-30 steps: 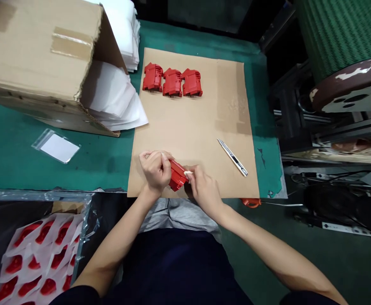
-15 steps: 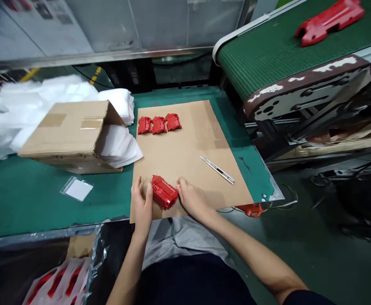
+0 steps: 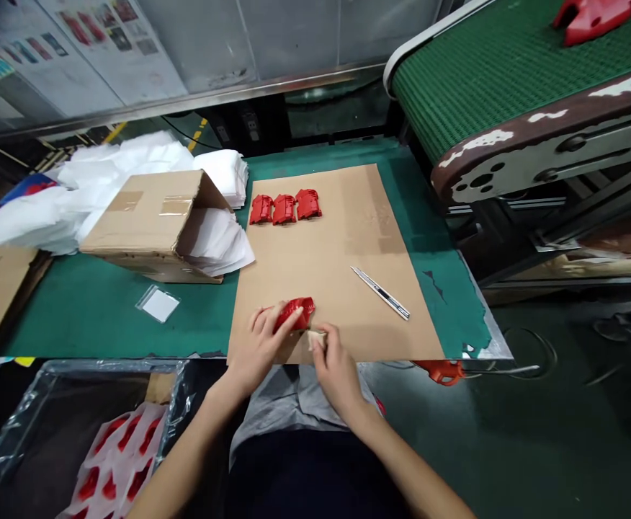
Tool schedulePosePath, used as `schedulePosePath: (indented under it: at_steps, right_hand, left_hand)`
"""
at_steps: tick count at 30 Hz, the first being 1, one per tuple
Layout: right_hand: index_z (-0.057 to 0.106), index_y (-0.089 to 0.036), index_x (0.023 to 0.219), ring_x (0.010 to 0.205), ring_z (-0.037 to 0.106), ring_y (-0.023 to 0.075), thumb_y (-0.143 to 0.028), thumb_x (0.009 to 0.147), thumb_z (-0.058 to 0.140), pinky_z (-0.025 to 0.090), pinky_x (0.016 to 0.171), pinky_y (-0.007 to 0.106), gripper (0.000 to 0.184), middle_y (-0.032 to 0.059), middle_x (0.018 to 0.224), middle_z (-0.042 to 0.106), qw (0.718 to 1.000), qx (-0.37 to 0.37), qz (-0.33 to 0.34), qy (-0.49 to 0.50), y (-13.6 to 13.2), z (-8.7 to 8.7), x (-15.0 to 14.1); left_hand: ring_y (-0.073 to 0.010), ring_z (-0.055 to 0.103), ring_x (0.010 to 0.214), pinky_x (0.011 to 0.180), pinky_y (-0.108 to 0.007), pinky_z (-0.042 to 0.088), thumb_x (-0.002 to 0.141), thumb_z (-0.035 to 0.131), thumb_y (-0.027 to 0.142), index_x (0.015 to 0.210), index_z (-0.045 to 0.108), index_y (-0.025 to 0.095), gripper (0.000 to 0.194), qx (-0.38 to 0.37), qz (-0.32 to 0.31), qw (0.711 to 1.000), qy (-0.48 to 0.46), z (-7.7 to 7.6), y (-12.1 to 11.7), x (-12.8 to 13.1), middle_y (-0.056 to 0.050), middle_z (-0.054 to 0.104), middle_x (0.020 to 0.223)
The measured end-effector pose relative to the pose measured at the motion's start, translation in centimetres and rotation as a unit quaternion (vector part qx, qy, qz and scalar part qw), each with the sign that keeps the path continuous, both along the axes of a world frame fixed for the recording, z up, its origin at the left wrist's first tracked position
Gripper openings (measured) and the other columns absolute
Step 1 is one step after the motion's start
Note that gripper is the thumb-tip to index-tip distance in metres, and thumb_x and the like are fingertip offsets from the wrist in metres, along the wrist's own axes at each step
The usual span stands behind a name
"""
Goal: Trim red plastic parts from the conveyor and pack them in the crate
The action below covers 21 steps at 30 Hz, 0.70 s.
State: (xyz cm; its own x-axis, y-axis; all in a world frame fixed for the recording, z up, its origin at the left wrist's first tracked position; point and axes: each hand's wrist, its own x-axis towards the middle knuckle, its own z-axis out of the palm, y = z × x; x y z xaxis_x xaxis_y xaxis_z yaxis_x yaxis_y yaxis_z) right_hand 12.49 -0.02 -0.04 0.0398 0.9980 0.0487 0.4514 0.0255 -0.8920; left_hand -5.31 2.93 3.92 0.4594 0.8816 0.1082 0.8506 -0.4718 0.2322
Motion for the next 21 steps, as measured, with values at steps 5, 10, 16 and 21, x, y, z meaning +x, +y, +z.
schedulePosePath:
  at_steps: [5,10,16,21]
  right_hand:
    - [0.05,-0.023,0.105,0.061,0.062,0.0163,-0.046,0.096,0.039,0.049,0.058,0.028,0.027,0.0004,0.078,0.064,0.998,-0.021,-0.002,0.058,2.9,0.5,2.7]
    - [0.053,-0.023,0.103,0.081,0.061,0.0193,-0.039,0.101,0.028,0.048,0.073,0.032,0.029,0.006,0.093,0.064,0.99,0.116,0.07,-0.035,6.4,0.8,0.1]
    - [0.052,-0.023,0.096,0.077,0.059,0.0201,-0.038,0.102,0.027,0.044,0.07,0.034,0.029,0.0053,0.085,0.062,0.98,0.146,0.106,-0.087,7.5,-0.1,-1.0]
    - [0.047,-0.024,0.101,0.081,0.062,0.0194,-0.041,0.102,0.031,0.048,0.071,0.034,0.024,0.006,0.092,0.063,0.99,0.12,0.066,-0.043,6.8,-0.9,-0.5]
  left_hand:
    - [-0.0314,0.057,0.118,0.109,-0.058,0.039,0.081,0.07,0.025,0.148,0.03,0.015,0.079,0.018,0.064,0.997,0.042,0.5,0.6,2.8,-0.018,0.059,0.127]
    - [-0.0378,0.057,0.114,0.11,-0.064,0.032,0.061,0.087,0.04,0.126,0.054,0.008,0.079,-0.033,0.075,0.992,0.094,1.5,4.5,4.2,-0.022,0.06,0.126]
    - [-0.0265,0.063,0.095,0.087,-0.039,0.051,0.062,0.087,0.031,0.106,0.061,0.017,0.053,-0.101,0.008,0.993,0.067,1.0,6.5,3.2,-0.006,0.068,0.097]
    - [-0.0242,0.062,0.094,0.076,-0.034,0.051,0.067,0.082,0.025,0.103,0.06,0.017,0.043,-0.133,0.009,0.99,0.047,0.9,6.6,3.3,-0.005,0.069,0.096]
